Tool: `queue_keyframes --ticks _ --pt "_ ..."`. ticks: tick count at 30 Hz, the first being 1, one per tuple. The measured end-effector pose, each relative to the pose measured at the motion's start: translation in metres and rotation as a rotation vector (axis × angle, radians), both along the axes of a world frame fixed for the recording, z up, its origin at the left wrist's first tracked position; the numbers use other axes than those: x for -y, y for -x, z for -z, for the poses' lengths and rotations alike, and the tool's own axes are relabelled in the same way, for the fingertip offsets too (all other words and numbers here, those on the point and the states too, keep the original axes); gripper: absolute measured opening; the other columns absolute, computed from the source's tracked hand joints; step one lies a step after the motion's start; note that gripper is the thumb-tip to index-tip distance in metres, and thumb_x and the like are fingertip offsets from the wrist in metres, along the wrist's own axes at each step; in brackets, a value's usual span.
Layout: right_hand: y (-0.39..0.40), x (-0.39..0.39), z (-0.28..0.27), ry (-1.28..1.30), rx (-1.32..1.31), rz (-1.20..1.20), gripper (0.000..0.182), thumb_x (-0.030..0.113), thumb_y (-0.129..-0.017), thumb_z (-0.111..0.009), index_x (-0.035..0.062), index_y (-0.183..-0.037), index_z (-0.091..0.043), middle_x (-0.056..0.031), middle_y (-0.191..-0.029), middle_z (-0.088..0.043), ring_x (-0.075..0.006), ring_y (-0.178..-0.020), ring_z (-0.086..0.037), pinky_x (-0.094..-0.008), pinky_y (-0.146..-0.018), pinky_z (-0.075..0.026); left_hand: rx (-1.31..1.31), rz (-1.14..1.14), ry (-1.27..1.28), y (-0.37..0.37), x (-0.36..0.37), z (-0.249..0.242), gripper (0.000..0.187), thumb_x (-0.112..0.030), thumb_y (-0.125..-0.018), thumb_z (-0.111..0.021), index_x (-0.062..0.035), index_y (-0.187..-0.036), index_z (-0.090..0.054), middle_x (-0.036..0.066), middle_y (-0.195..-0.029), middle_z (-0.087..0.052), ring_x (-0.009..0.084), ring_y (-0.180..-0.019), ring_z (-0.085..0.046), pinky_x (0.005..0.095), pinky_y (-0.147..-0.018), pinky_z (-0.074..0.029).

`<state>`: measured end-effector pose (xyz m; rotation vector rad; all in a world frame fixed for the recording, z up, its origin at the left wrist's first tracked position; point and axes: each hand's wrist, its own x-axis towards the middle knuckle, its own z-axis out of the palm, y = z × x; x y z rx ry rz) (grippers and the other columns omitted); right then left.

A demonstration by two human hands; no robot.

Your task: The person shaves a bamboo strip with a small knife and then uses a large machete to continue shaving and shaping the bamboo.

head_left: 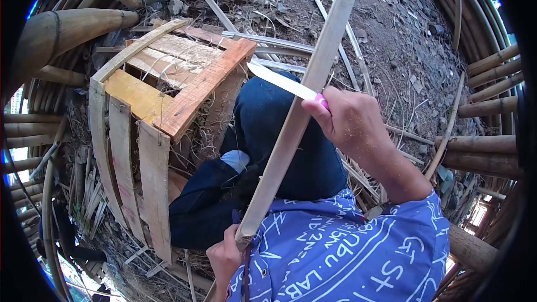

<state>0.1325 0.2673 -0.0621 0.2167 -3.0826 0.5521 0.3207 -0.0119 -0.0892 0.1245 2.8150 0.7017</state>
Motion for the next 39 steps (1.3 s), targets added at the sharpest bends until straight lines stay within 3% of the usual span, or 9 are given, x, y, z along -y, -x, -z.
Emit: queue_keyframes --ticks 3,4,7,12,15,24,28,32,39 --pt "0.009 -0.007 0.009 -0.079 -0.081 -0.032 0.051 0.049 -0.094 -0.049 0.0045 -0.072 -0.06 -0.0136 -0.058 -0.06 -0.0325 -0.054 -0.062 -0.0401 -0.05 -0.049 -0.035 -0.005 -0.034 -0.004 0.0 -0.001 0.041 -0.027 -0.075 -0.075 0.0007 -0.101 -0.061 0.009 -0.052 -0.051 0.0248 -0.044 -0.057 0.0332 -0.043 -0.042" --pt "0.02 -0.015 0.011 -0.056 -0.073 0.062 0.053 0.049 -0.094 -0.048 0.0038 -0.07 -0.061 -0.0156 -0.058 -0.059 -0.0343 -0.055 -0.062 -0.0419 -0.05 -0.048 -0.043 0.005 -0.033 -0.005 0.001 -0.003 0.04 -0.025 -0.075 -0.074 0.0014 -0.1 -0.061 0.009 -0.052 -0.052 0.025 -0.044 -0.057 0.0333 -0.043 -0.042" --pt "0.04 -0.036 0.012 0.041 -0.056 -0.036 0.058 0.048 -0.096 -0.044 0.0007 -0.067 -0.061 -0.0197 -0.057 -0.056 -0.039 -0.056 -0.059 -0.0447 -0.051 -0.045 -0.053 0.006 -0.052 -0.008 0.002 0.002 0.037 -0.021 -0.074 -0.073 0.0022 -0.1 -0.061 0.009 -0.053 -0.052 0.0253 -0.045 -0.058 0.0334 -0.043 -0.043" --pt "0.046 -0.044 0.015 0.059 -0.08 -0.068 0.061 0.05 -0.097 -0.04 0.0004 -0.068 -0.062 -0.0192 -0.055 -0.055 -0.0379 -0.053 -0.058 -0.0431 -0.05 -0.045 -0.03 0.014 -0.062 -0.008 -0.001 0.001 0.035 -0.016 -0.071 -0.07 0.002 -0.1 -0.061 0.009 -0.053 -0.052 0.0254 -0.045 -0.058 0.0336 -0.044 -0.043" --pt "0.071 -0.067 0.021 0.033 -0.031 0.13 0.068 0.055 -0.097 -0.037 -0.0007 -0.067 -0.061 -0.0178 -0.055 -0.057 -0.0352 -0.052 -0.058 -0.0435 -0.053 -0.046 -0.03 0.017 -0.058 -0.01 0.003 0.0 0.036 -0.016 -0.07 -0.071 0.0017 -0.099 -0.061 0.009 -0.053 -0.051 0.0253 -0.044 -0.057 0.0336 -0.043 -0.043" --pt "0.105 -0.08 0.023 0.143 -0.197 0.176 0.075 0.063 -0.095 -0.033 -0.0017 -0.06 -0.053 -0.021 -0.057 -0.053 -0.036 -0.056 -0.058 -0.0441 -0.054 -0.043 0.012 -0.034 -0.069 -0.003 -0.001 0.001 0.037 -0.022 -0.074 -0.073 0.0003 -0.1 -0.06 0.01 -0.054 -0.053 0.0258 -0.046 -0.059 0.0332 -0.045 -0.044" --pt "0.032 -0.041 0.016 0.377 -0.18 0.022 0.058 0.05 -0.098 -0.039 0.0017 -0.067 -0.049 -0.0179 -0.053 -0.046 -0.0376 -0.053 -0.054 -0.0436 -0.05 -0.04 0.047 -0.087 -0.125 0.002 -0.004 0.004 0.04 -0.024 -0.075 -0.073 0.0008 -0.103 -0.059 0.011 -0.055 -0.055 0.0283 -0.049 -0.061 0.0349 -0.046 -0.046" --pt "-0.026 -0.006 0.016 0.46 0.11 0.001 0.042 0.039 -0.097 -0.048 0.0039 -0.073 -0.052 -0.0167 -0.058 -0.052 -0.0369 -0.055 -0.057 -0.0432 -0.048 -0.042 0.032 -0.127 -0.175 0.026 -0.017 -0.006 0.038 -0.019 -0.076 -0.071 0.0016 -0.104 -0.057 0.013 -0.057 -0.057 0.031 -0.051 -0.062 0.0366 -0.048 -0.047" --pt "-0.029 0.007 0.018 0.355 -0.093 -0.111 0.038 0.038 -0.093 -0.054 0.0065 -0.072 -0.054 -0.0137 -0.057 -0.055 -0.0332 -0.052 -0.059 -0.0415 -0.047 -0.044 0.02 -0.105 -0.049 0.063 -0.036 -0.026 0.024 -0.004 -0.075 -0.064 0.0 -0.097 -0.056 0.017 -0.059 -0.058 0.0338 -0.056 -0.063 0.0398 -0.05 -0.047"
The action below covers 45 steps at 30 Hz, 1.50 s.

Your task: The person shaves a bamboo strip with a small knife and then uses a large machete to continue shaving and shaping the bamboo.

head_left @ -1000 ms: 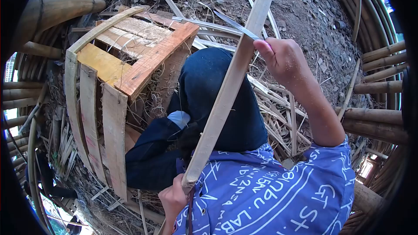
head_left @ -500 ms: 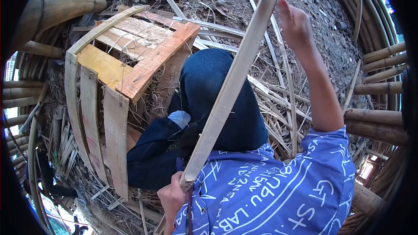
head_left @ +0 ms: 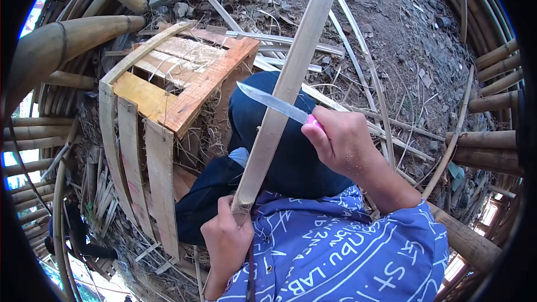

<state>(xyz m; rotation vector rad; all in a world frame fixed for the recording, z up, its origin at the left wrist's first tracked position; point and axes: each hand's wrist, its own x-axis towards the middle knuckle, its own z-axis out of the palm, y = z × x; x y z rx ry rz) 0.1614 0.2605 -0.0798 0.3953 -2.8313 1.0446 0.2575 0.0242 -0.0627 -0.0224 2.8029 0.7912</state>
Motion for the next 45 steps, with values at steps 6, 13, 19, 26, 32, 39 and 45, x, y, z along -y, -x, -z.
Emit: queue_keyframes --ticks 6,13,19,26,32,39,45 --pt "0.011 0.007 0.008 -0.06 -0.05 -0.005 0.044 0.042 -0.092 -0.056 0.0061 -0.066 -0.054 -0.0126 -0.053 -0.053 -0.0323 -0.048 -0.058 -0.0415 -0.044 -0.044 0.017 0.033 -0.018 0.009 -0.007 0.004 0.022 0.003 -0.074 -0.061 0.0006 -0.095 -0.056 0.021 -0.063 -0.059 0.0387 -0.062 -0.063 0.0421 -0.053 -0.048" --pt "0.026 -0.008 0.02 -0.16 -0.149 -0.023 0.047 0.045 -0.089 -0.058 0.007 -0.063 -0.053 -0.0107 -0.051 -0.053 -0.0296 -0.047 -0.058 -0.0388 -0.042 -0.044 -0.062 0.133 0.03 0.007 -0.002 0.01 0.027 0.0 -0.07 -0.066 -0.0002 -0.096 -0.057 0.013 -0.054 -0.055 0.029 -0.05 -0.061 0.0375 -0.047 -0.047" --pt "0.033 -0.01 0.025 -0.177 -0.198 -0.064 0.045 0.044 -0.09 -0.058 0.0078 -0.065 -0.052 -0.0093 -0.051 -0.052 -0.0279 -0.047 -0.059 -0.0376 -0.042 -0.044 -0.05 0.115 -0.012 0.004 -0.003 0.011 0.029 -0.001 -0.07 -0.067 0.0 -0.097 -0.056 0.013 -0.055 -0.055 0.0292 -0.05 -0.061 0.0373 -0.047 -0.047" --pt "0.038 -0.014 0.028 -0.208 -0.255 -0.081 0.045 0.046 -0.09 -0.057 0.0076 -0.066 -0.052 -0.0095 -0.055 -0.054 -0.0267 -0.05 -0.06 -0.0375 -0.044 -0.045 -0.045 0.096 0.003 0.002 -0.006 0.012 0.029 -0.002 -0.071 -0.067 0.0 -0.098 -0.056 0.014 -0.055 -0.056 0.0311 -0.052 -0.061 0.0387 -0.048 -0.047" --pt "0.056 -0.031 0.033 -0.205 -0.327 0.02 0.044 0.042 -0.092 -0.055 0.0058 -0.067 -0.052 -0.0112 -0.057 -0.056 -0.0291 -0.051 -0.06 -0.0389 -0.044 -0.045 -0.048 0.077 0.008 0.0 -0.006 0.009 0.028 -0.003 -0.072 -0.066 -0.0005 -0.098 -0.056 0.014 -0.055 -0.056 0.0325 -0.052 -0.062 0.0396 -0.048 -0.047" --pt "0.119 -0.085 0.033 -0.101 -0.291 0.343 0.058 0.045 -0.1 -0.041 0.0013 -0.065 -0.056 -0.0131 -0.047 -0.047 -0.0263 -0.042 -0.053 -0.0395 -0.043 -0.039 0.0 0.053 0.021 0.001 -0.004 0.009 0.029 -0.002 -0.072 -0.065 -0.0006 -0.099 -0.056 0.014 -0.056 -0.058 0.0321 -0.053 -0.063 0.0396 -0.048 -0.048" --pt "0.049 -0.012 -0.003 -0.036 0.038 0.147 0.048 0.042 -0.095 -0.051 0.0051 -0.065 -0.057 -0.0176 -0.058 -0.056 -0.0369 -0.054 -0.059 -0.0428 -0.047 -0.045 -0.009 0.043 0.041 0.01 -0.006 0.005 0.029 -0.006 -0.073 -0.068 -0.0015 -0.099 -0.057 0.014 -0.057 -0.059 0.0308 -0.052 -0.063 0.0383 -0.049 -0.048"
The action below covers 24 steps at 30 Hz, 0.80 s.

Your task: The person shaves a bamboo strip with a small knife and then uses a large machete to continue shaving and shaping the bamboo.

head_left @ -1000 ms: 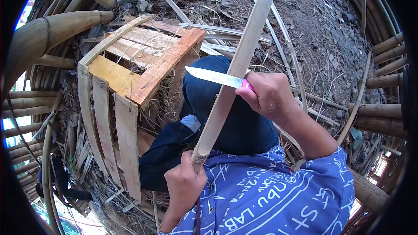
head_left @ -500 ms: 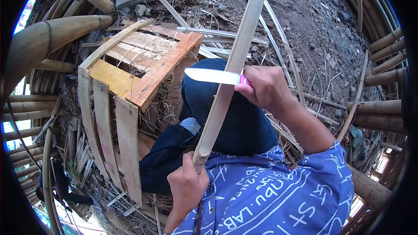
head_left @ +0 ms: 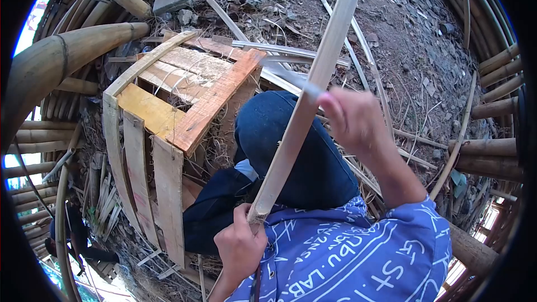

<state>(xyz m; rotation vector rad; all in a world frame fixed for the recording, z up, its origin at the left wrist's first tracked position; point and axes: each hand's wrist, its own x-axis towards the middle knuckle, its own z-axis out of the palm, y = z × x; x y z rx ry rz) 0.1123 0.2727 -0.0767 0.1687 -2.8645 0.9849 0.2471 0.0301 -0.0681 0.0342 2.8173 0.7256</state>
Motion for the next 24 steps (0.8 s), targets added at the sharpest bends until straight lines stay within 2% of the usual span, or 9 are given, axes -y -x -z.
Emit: queue_keyframes --ticks 4,6,12,22,24 --pt "-0.033 0.014 -0.003 -0.063 0.018 -0.131 0.047 0.046 -0.091 -0.056 0.0065 -0.065 -0.055 -0.013 -0.053 -0.055 -0.0322 -0.049 -0.059 -0.041 -0.044 -0.045 -0.017 0.022 -0.032 0.009 -0.007 0.002 0.027 -0.012 -0.075 -0.071 -0.0021 -0.097 -0.057 0.014 -0.057 -0.059 0.0298 -0.052 -0.063 0.038 -0.048 -0.047" --pt "-0.033 0.014 -0.003 -0.073 0.006 -0.122 0.047 0.046 -0.09 -0.057 0.0067 -0.064 -0.055 -0.0126 -0.052 -0.054 -0.0311 -0.048 -0.059 -0.0404 -0.044 -0.045 0.003 0.046 -0.005 0.014 -0.011 0.0 0.025 -0.016 -0.077 -0.073 -0.0022 -0.089 -0.055 0.013 -0.054 -0.057 0.0299 -0.05 -0.061 0.0383 -0.046 -0.046" --pt "-0.022 0.01 0.008 -0.117 -0.065 -0.137 0.047 0.048 -0.088 -0.06 0.0069 -0.064 -0.056 -0.0112 -0.051 -0.055 -0.0292 -0.047 -0.059 -0.0389 -0.042 -0.045 -0.021 0.11 0.0 0.02 -0.012 0.001 0.024 -0.013 -0.076 -0.072 -0.0031 -0.079 -0.05 0.012 -0.052 -0.052 0.0302 -0.048 -0.059 0.0386 -0.045 -0.044" --pt "-0.014 -0.003 0.013 -0.186 -0.144 -0.138 0.046 0.048 -0.087 -0.06 0.0078 -0.065 -0.057 -0.0107 -0.052 -0.056 -0.0285 -0.049 -0.061 -0.0386 -0.043 -0.047 0.002 0.123 -0.015 0.022 -0.018 0.001 0.025 -0.014 -0.075 -0.073 -0.0033 -0.079 -0.05 0.012 -0.052 -0.053 0.0296 -0.049 -0.059 0.0381 -0.046 -0.044" --pt "-0.006 -0.018 0.017 -0.289 -0.165 -0.028 0.047 0.047 -0.089 -0.059 0.0067 -0.066 -0.058 -0.0118 -0.053 -0.057 -0.0294 -0.05 -0.062 -0.0387 -0.044 -0.047 0.007 0.133 0.01 0.022 -0.018 -0.001 0.026 -0.014 -0.074 -0.073 -0.0032 -0.08 -0.05 0.012 -0.052 -0.053 0.0296 -0.049 -0.059 0.0379 -0.046 -0.044"
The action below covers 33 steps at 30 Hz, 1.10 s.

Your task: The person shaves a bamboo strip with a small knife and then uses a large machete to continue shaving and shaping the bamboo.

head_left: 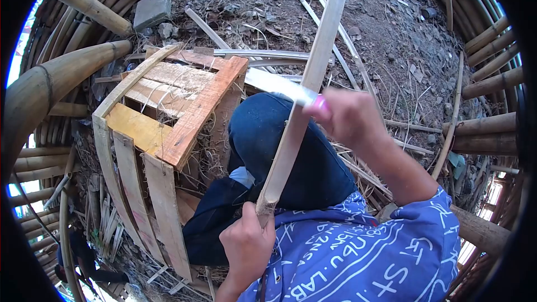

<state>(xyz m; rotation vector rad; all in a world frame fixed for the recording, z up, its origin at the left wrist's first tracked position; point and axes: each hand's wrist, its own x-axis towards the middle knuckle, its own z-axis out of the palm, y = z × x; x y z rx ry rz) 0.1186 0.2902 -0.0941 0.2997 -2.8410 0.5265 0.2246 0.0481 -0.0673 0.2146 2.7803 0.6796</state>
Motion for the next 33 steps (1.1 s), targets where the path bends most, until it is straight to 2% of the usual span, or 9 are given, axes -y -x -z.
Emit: queue_keyframes --ticks 2,7,10,12,16,17,20,22,33 --pt "0.023 -0.041 0.004 0.008 0.089 0.216 0.049 0.045 -0.094 -0.052 0.0035 -0.069 -0.061 -0.0163 -0.055 -0.057 -0.0328 -0.053 -0.063 -0.0412 -0.047 -0.047 0.002 0.0 0.005 -0.003 0.003 -0.002 0.026 -0.014 -0.074 -0.073 -0.0031 -0.08 -0.05 0.012 -0.052 -0.053 0.0296 -0.049 -0.059 0.038 -0.046 -0.044" --pt "0.032 -0.054 -0.009 0.208 0.127 0.259 0.055 0.047 -0.095 -0.048 0.0018 -0.066 -0.06 -0.0198 -0.056 -0.054 -0.0394 -0.056 -0.06 -0.043 -0.05 -0.045 0.054 -0.04 -0.007 0.002 0.001 0.003 0.027 -0.014 -0.073 -0.074 -0.0027 -0.079 -0.05 0.012 -0.052 -0.052 0.0299 -0.048 -0.059 0.0378 -0.046 -0.044" --pt "0.006 -0.013 -0.02 0.314 0.12 0.022 0.053 0.048 -0.093 -0.052 0.0031 -0.065 -0.059 -0.0175 -0.054 -0.054 -0.0367 -0.052 -0.059 -0.0417 -0.048 -0.045 0.02 -0.023 -0.034 0.003 0.003 0.008 0.027 -0.013 -0.073 -0.074 -0.0022 -0.078 -0.05 0.012 -0.051 -0.052 0.03 -0.047 -0.058 0.0378 -0.045 -0.044" --pt "-0.009 0.01 -0.025 0.107 0.159 -0.066 0.05 0.048 -0.09 -0.057 0.0045 -0.065 -0.059 -0.0155 -0.054 -0.055 -0.0343 -0.05 -0.06 -0.0408 -0.047 -0.046 0.023 -0.017 -0.054 0.003 0.005 0.009 0.026 -0.012 -0.072 -0.074 -0.0019 -0.079 -0.05 0.012 -0.051 -0.052 0.0299 -0.047 -0.058 0.0378 -0.045 -0.044" --pt "0.021 -0.028 0.003 0.149 0.032 0.207 0.048 0.048 -0.09 -0.057 0.006 -0.066 -0.059 -0.0152 -0.055 -0.057 -0.0329 -0.047 -0.059 -0.0404 -0.044 -0.045 0.005 -0.018 -0.078 0.002 0.006 0.006 0.026 -0.011 -0.072 -0.074 -0.0017 -0.079 -0.05 0.013 -0.051 -0.053 0.0297 -0.047 -0.059 0.0374 -0.044 -0.044" --pt "0.026 -0.037 -0.003 0.177 0.12 0.244 0.047 0.047 -0.09 -0.058 0.0064 -0.066 -0.059 -0.0152 -0.055 -0.056 -0.0337 -0.048 -0.058 -0.0404 -0.044 -0.045 0.006 -0.019 -0.075 0.002 0.006 0.007 0.026 -0.01 -0.072 -0.074 -0.0018 -0.079 -0.051 0.013 -0.052 -0.053 0.0296 -0.047 -0.059 0.0372 -0.044 -0.044" --pt "0.005 -0.012 -0.008 0.204 0.044 0.033 0.048 0.047 -0.089 -0.059 0.0062 -0.065 -0.059 -0.0152 -0.053 -0.055 -0.0333 -0.047 -0.058 -0.0408 -0.045 -0.046 0.007 -0.028 -0.087 0.005 0.003 0.01 0.025 -0.01 -0.072 -0.073 -0.0022 -0.079 -0.051 0.012 -0.052 -0.053 0.0295 -0.048 -0.059 0.0371 -0.045 -0.044" --pt "-0.018 0.013 -0.008 0.163 0.146 -0.132 0.049 0.048 -0.087 -0.06 0.0058 -0.062 -0.056 -0.0139 -0.051 -0.054 -0.0318 -0.047 -0.058 -0.0413 -0.046 -0.046 0.027 -0.03 -0.082 0.003 0.004 0.01 0.025 -0.01 -0.072 -0.073 -0.0024 -0.079 -0.051 0.012 -0.052 -0.053 0.0295 -0.048 -0.059 0.0371 -0.045 -0.045" --pt "-0.013 0.006 0.018 0.128 -0.043 -0.047 0.049 0.048 -0.088 -0.059 0.0055 -0.063 -0.054 -0.0127 -0.053 -0.055 -0.0303 -0.049 -0.06 -0.0393 -0.044 -0.046 -0.026 0.011 -0.075 0.006 -0.005 0.011 0.023 -0.012 -0.077 -0.071 -0.0032 -0.082 -0.051 0.012 -0.054 -0.055 0.0296 -0.05 -0.061 0.037 -0.046 -0.047"
